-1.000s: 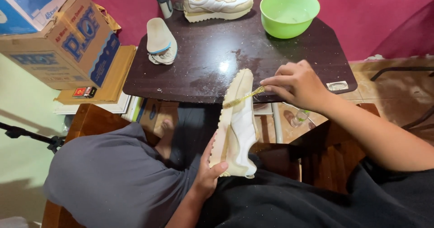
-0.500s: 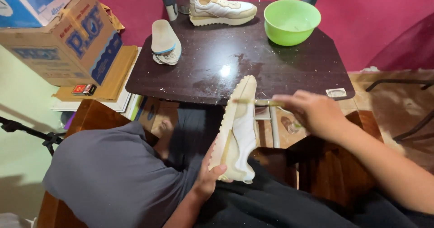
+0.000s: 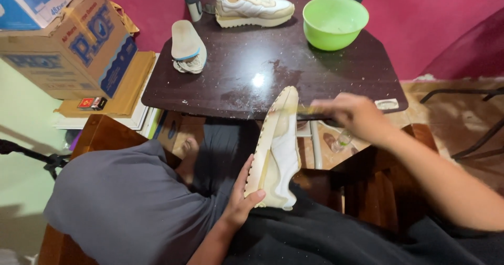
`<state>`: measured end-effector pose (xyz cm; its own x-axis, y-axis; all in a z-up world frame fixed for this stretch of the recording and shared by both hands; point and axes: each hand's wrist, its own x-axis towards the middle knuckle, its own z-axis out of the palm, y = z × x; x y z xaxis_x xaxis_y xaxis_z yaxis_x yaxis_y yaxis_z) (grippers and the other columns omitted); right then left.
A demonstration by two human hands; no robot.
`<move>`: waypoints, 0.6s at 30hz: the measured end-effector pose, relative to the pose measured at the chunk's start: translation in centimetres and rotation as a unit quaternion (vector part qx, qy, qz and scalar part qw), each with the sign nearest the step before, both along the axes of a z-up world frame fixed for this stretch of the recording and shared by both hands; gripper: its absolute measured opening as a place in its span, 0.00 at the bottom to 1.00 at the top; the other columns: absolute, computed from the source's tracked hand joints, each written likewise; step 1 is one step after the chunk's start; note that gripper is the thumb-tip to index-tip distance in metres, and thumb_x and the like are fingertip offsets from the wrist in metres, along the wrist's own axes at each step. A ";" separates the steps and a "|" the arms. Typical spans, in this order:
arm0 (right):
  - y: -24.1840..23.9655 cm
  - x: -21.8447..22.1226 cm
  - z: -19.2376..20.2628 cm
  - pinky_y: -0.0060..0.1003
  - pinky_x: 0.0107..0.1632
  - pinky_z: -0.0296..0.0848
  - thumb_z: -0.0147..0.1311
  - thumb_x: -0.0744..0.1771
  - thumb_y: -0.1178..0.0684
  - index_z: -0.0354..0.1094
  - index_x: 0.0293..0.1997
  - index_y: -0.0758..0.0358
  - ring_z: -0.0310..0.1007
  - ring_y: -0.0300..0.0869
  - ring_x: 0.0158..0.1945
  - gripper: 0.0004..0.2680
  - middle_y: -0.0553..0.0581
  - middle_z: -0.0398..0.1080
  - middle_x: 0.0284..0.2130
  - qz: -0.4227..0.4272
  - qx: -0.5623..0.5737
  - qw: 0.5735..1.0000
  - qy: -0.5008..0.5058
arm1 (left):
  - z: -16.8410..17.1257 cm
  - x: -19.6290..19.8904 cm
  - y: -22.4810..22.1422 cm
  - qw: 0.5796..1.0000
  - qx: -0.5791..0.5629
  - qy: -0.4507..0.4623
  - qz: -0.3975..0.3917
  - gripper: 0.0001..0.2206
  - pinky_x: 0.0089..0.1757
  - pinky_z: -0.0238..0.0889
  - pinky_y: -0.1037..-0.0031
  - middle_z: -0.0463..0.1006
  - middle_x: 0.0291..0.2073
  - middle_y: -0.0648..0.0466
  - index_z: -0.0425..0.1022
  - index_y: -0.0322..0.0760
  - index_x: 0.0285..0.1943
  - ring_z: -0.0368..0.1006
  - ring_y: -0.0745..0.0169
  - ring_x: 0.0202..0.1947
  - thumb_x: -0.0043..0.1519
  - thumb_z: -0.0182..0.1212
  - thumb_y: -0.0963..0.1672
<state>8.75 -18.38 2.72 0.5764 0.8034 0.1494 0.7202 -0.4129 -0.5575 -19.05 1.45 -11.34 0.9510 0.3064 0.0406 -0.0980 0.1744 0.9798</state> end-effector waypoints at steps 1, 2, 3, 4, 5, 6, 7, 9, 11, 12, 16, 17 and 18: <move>0.0 1.0 -0.7 0.34 0.40 0.77 0.47 0.66 0.68 0.73 0.59 0.42 0.72 0.38 0.33 0.21 0.51 0.77 0.37 -0.001 0.001 1.000 0.007 | -0.2 -0.2 -0.1 1.000 0.001 0.007 -0.001 0.41 0.62 0.59 0.65 0.58 0.75 0.52 0.48 0.43 0.80 0.62 0.56 0.70 0.56 0.63 0.49; -0.2 2.2 -1.1 0.44 0.36 0.73 0.46 0.65 0.61 0.70 0.62 0.34 0.73 0.48 0.35 0.21 0.50 0.74 0.37 -0.093 -0.073 0.990 -0.082 | -0.4 0.0 -0.1 1.000 -0.008 -0.006 0.002 0.42 0.62 0.60 0.66 0.58 0.75 0.50 0.46 0.43 0.80 0.63 0.56 0.69 0.56 0.63 0.48; -0.4 3.4 -1.4 0.54 0.33 0.68 0.45 0.65 0.53 0.67 0.65 0.26 0.74 0.57 0.37 0.22 0.49 0.70 0.36 -0.184 -0.145 0.958 -0.168 | -0.4 0.2 -0.1 1.000 -0.018 -0.018 0.005 0.43 0.62 0.60 0.66 0.59 0.75 0.49 0.45 0.42 0.81 0.64 0.56 0.68 0.55 0.63 0.48; -0.4 2.7 -1.5 0.54 0.33 0.68 0.45 0.65 0.53 0.67 0.65 0.26 0.74 0.57 0.37 0.22 0.49 0.70 0.36 -0.188 -0.142 0.957 -0.170 | -0.8 0.3 0.0 1.000 -0.015 -0.021 0.002 0.43 0.62 0.60 0.66 0.59 0.75 0.49 0.45 0.42 0.81 0.64 0.56 0.68 0.55 0.63 0.48; -0.5 2.0 -1.6 0.43 0.40 0.71 0.47 0.66 0.59 0.69 0.62 0.35 0.76 0.49 0.39 0.20 0.51 0.75 0.38 -0.078 -0.025 0.992 -0.096 | -1.1 0.4 0.2 1.000 -0.013 -0.025 0.005 0.44 0.63 0.58 0.66 0.58 0.75 0.49 0.45 0.42 0.80 0.62 0.56 0.69 0.55 0.64 0.49; -0.5 1.1 -1.9 0.33 0.47 0.73 0.49 0.67 0.66 0.72 0.60 0.44 0.77 0.40 0.42 0.19 0.53 0.79 0.40 0.038 0.094 0.995 -0.020 | -1.5 0.2 0.0 0.999 -0.014 -0.026 0.011 0.44 0.63 0.56 0.66 0.56 0.76 0.49 0.45 0.42 0.80 0.61 0.57 0.70 0.55 0.65 0.49; -0.3 1.4 -1.3 0.33 0.47 0.73 0.49 0.67 0.66 0.72 0.60 0.44 0.77 0.40 0.42 0.19 0.53 0.79 0.40 0.039 0.094 0.995 -0.020 | -1.4 0.6 0.0 0.999 -0.013 -0.027 0.012 0.44 0.63 0.56 0.66 0.56 0.76 0.49 0.45 0.42 0.80 0.61 0.57 0.70 0.55 0.65 0.49; 0.0 1.3 -1.0 0.36 0.40 0.70 0.46 0.67 0.63 0.71 0.60 0.29 0.69 0.40 0.30 0.22 0.48 0.73 0.28 -0.039 -0.017 0.999 -0.031 | -1.1 0.4 -0.1 0.999 -0.009 -0.042 0.019 0.41 0.67 0.50 0.64 0.56 0.76 0.48 0.49 0.38 0.79 0.55 0.56 0.74 0.55 0.63 0.47; 0.0 1.8 -1.5 0.36 0.32 0.68 0.50 0.67 0.59 0.70 0.62 0.30 0.68 0.40 0.27 0.20 0.47 0.73 0.30 -0.063 -0.022 0.993 -0.102 | -1.6 0.2 -0.2 0.997 -0.044 -0.061 0.008 0.40 0.67 0.49 0.64 0.56 0.76 0.48 0.48 0.37 0.79 0.55 0.55 0.74 0.57 0.62 0.46; 0.0 2.3 -1.5 0.36 0.24 0.66 0.55 0.68 0.55 0.69 0.63 0.32 0.68 0.40 0.25 0.18 0.45 0.73 0.32 -0.085 -0.029 0.980 -0.179 | -1.7 0.5 -0.2 0.993 -0.081 -0.088 -0.002 0.39 0.68 0.49 0.63 0.55 0.76 0.48 0.47 0.35 0.79 0.54 0.55 0.74 0.58 0.62 0.45; -0.3 -0.2 -2.1 0.37 0.26 0.66 0.52 0.69 0.48 0.68 0.63 0.34 0.65 0.39 0.23 0.14 0.44 0.67 0.25 0.088 0.009 0.979 -0.182 | -1.1 0.3 -0.2 0.999 -0.012 -0.028 0.026 0.39 0.69 0.46 0.63 0.55 0.77 0.49 0.51 0.38 0.78 0.51 0.56 0.76 0.57 0.62 0.47; -0.3 -0.4 -2.3 0.39 0.24 0.67 0.53 0.68 0.48 0.67 0.64 0.30 0.67 0.42 0.23 0.16 0.44 0.68 0.29 0.053 -0.004 0.967 -0.248 | -1.0 0.2 -0.2 0.999 -0.021 -0.046 0.019 0.38 0.69 0.46 0.63 0.55 0.76 0.48 0.50 0.37 0.78 0.52 0.55 0.75 0.58 0.61 0.46; -0.4 -0.4 -2.4 0.41 0.21 0.68 0.54 0.68 0.48 0.66 0.64 0.27 0.70 0.46 0.23 0.17 0.43 0.69 0.32 0.016 -0.015 0.949 -0.313 | -0.8 0.5 -0.2 0.997 -0.029 -0.066 0.011 0.37 0.69 0.46 0.63 0.56 0.76 0.47 0.50 0.35 0.78 0.53 0.54 0.75 0.59 0.61 0.46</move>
<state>8.39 -18.74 0.32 0.3580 0.8280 0.4315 0.9186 -0.3952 -0.0037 -18.60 1.27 -12.18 0.9318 0.3324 0.1459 -0.2292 0.2271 0.9465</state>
